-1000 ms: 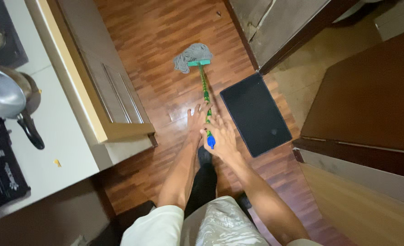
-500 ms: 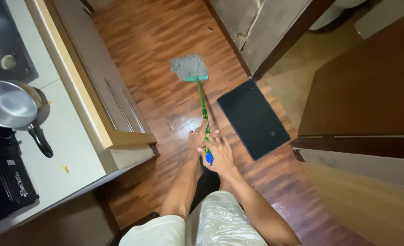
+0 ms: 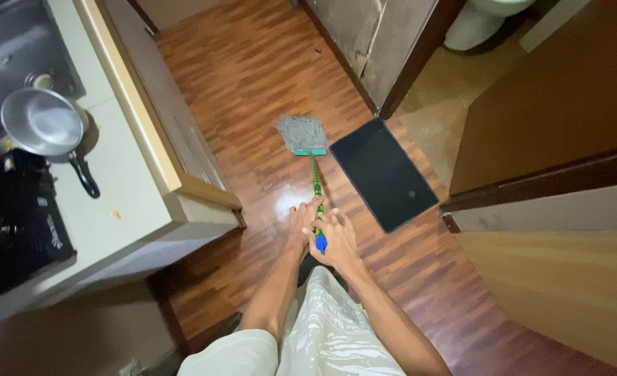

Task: The person mops the floor in a narrow hallway and kitchen area using a mop, moving it across the wooden surface between a sink unit and a water dispenser.

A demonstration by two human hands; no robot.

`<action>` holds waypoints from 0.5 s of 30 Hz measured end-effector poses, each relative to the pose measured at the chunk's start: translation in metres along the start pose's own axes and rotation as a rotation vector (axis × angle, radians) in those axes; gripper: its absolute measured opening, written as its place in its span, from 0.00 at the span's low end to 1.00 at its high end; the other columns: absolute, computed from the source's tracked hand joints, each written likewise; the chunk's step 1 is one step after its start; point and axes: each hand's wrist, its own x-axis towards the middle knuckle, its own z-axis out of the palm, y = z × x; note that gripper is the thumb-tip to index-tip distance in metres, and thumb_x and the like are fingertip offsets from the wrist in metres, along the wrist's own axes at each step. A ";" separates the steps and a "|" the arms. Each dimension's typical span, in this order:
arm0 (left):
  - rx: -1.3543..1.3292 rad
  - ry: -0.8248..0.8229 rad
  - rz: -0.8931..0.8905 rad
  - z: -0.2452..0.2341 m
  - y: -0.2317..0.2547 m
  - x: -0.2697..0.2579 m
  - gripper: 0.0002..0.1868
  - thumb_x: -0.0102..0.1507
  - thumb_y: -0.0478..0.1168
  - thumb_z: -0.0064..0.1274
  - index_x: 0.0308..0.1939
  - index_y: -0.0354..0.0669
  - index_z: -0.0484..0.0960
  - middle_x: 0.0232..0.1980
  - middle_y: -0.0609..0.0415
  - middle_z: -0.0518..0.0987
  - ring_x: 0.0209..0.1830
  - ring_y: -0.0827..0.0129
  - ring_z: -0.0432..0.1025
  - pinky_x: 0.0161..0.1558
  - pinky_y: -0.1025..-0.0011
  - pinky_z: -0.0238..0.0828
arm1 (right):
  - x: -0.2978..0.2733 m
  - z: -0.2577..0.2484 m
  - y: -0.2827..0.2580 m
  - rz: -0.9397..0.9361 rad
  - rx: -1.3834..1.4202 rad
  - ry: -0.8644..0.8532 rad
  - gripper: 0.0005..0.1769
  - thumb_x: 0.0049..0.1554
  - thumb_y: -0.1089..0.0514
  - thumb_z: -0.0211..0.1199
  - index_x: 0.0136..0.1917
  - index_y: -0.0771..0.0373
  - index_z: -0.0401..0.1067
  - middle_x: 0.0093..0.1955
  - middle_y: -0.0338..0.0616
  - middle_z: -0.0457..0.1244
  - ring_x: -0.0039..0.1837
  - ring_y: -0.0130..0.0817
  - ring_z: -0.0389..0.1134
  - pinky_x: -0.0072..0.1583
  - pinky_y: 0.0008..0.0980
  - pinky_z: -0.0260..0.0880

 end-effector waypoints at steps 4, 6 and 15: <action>-0.015 0.009 -0.033 0.001 0.004 -0.036 0.25 0.64 0.55 0.50 0.64 0.55 0.76 0.65 0.56 0.77 0.58 0.53 0.71 0.57 0.48 0.61 | -0.025 -0.009 -0.020 0.009 -0.003 -0.010 0.13 0.56 0.48 0.64 0.45 0.58 0.78 0.57 0.52 0.69 0.68 0.57 0.63 0.70 0.56 0.56; 0.012 0.034 -0.037 0.012 0.003 -0.047 0.25 0.64 0.59 0.52 0.61 0.55 0.77 0.67 0.55 0.76 0.60 0.52 0.69 0.57 0.48 0.60 | -0.037 -0.010 -0.027 0.081 0.001 -0.108 0.13 0.56 0.49 0.64 0.46 0.60 0.79 0.57 0.52 0.69 0.70 0.57 0.62 0.70 0.57 0.54; 0.282 0.072 0.095 0.053 -0.052 0.000 0.29 0.65 0.48 0.48 0.71 0.60 0.71 0.74 0.63 0.71 0.72 0.54 0.64 0.61 0.39 0.57 | -0.005 0.019 -0.016 0.160 0.035 -0.065 0.13 0.58 0.52 0.62 0.50 0.61 0.79 0.64 0.57 0.67 0.74 0.53 0.60 0.72 0.56 0.55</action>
